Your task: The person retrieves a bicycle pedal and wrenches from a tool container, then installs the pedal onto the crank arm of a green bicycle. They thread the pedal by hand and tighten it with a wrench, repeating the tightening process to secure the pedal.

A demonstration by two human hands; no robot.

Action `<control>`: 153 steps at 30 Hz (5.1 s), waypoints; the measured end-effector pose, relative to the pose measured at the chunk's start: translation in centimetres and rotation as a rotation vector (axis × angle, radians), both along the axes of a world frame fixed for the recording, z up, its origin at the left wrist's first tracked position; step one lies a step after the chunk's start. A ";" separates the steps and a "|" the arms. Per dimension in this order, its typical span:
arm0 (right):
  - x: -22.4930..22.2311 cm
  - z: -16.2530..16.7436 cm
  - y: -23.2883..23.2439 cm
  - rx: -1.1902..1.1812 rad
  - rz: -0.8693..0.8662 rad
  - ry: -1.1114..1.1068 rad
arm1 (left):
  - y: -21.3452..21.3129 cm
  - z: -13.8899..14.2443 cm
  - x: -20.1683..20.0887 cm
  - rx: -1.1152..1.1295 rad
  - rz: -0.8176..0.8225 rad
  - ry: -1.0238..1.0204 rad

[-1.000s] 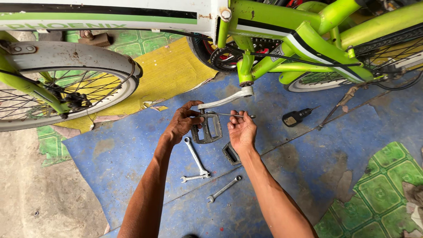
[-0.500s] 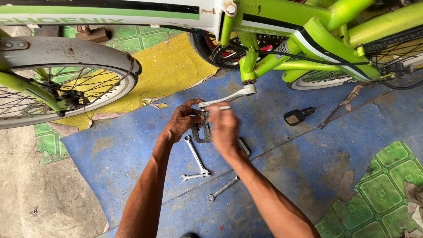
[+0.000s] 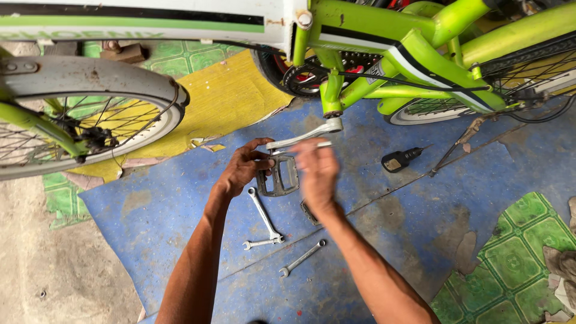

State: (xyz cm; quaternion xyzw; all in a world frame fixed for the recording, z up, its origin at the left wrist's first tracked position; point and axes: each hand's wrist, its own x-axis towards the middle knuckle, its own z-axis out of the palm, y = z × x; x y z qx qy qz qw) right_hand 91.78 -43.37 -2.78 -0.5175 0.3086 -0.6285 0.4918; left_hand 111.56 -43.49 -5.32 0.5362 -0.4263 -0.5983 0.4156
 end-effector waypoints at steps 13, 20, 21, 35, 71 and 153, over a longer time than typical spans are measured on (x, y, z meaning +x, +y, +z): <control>-2.5 -6.6 -2.6 0.760 0.070 -0.760 | 0.3 2.2 -1.0 0.069 0.049 -0.061; -1.9 -5.5 -3.2 0.792 0.089 -0.696 | 0.4 3.0 -1.3 0.083 0.049 -0.091; -1.8 -5.2 -3.1 0.723 0.094 -0.641 | 0.4 3.0 -1.3 0.081 0.053 -0.094; 6.4 3.5 1.8 -0.444 0.105 0.660 | 0.3 -1.4 0.9 -0.337 -0.074 -0.098; 7.0 2.9 1.1 -0.488 0.065 0.646 | 0.1 -1.8 0.8 -0.150 -0.119 -0.513; -3.9 1.6 -2.5 0.236 0.059 -0.199 | 0.2 1.8 -1.1 0.069 0.016 -0.083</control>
